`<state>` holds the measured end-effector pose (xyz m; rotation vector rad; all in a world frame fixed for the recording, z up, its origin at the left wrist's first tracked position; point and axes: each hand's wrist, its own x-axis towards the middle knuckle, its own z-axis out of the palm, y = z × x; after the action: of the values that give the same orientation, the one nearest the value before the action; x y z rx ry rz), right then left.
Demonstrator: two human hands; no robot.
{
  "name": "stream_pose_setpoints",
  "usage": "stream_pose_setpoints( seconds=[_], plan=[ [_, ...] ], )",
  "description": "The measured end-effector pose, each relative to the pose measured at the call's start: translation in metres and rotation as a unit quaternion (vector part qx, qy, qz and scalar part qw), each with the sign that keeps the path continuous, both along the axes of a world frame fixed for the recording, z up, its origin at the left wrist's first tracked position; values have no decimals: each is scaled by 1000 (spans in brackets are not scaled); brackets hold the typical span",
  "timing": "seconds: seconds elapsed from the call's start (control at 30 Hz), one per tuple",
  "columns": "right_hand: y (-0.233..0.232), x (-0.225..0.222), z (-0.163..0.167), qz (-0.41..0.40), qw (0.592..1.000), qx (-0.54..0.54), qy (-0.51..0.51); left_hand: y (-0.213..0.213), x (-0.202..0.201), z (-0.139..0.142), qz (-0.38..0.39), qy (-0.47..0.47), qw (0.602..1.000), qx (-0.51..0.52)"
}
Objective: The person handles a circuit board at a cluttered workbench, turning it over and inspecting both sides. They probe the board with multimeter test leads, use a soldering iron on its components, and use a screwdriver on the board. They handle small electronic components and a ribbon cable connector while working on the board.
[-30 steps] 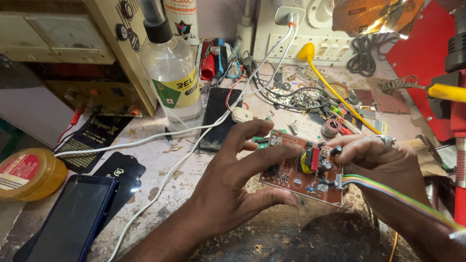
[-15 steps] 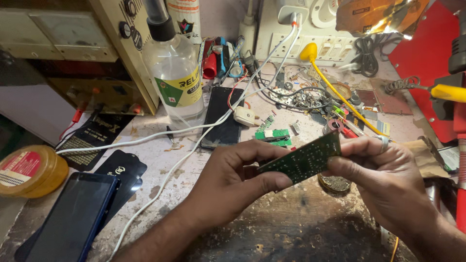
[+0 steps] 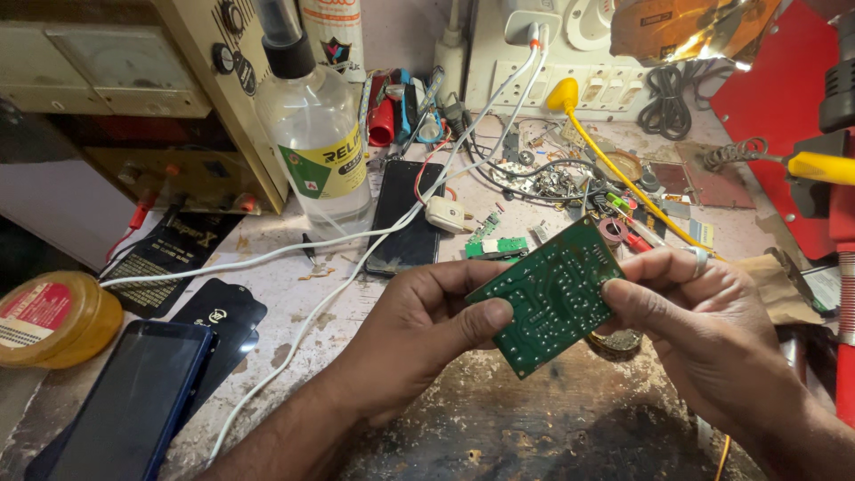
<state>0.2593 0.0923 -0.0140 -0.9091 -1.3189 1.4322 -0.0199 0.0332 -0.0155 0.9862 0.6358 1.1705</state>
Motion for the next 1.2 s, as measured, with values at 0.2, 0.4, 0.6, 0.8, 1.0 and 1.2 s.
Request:
stream_pose_setpoints(
  seconds=[0.2,0.4,0.6,0.8,1.0,1.2],
  plan=[
    [-2,0,3,12,1000,0,21,-4,-3,5,-44,-26,999,13],
    [-3,-1,7,24,999,4,22,-6,-4,12,-61,-22,998,-2],
    [-3,-3,4,-3,999,14,-29,-3,-3,9,-31,8,999,-4],
    [-5,-6,-3,-11,997,9,-73,-2,1,2,20,41,999,30],
    [-11,-11,12,-36,986,73,-144,5,1,3,173,18,985,-10],
    [-3,-21,25,-79,988,54,-123,5,-5,6,194,31,980,16]
  ],
)
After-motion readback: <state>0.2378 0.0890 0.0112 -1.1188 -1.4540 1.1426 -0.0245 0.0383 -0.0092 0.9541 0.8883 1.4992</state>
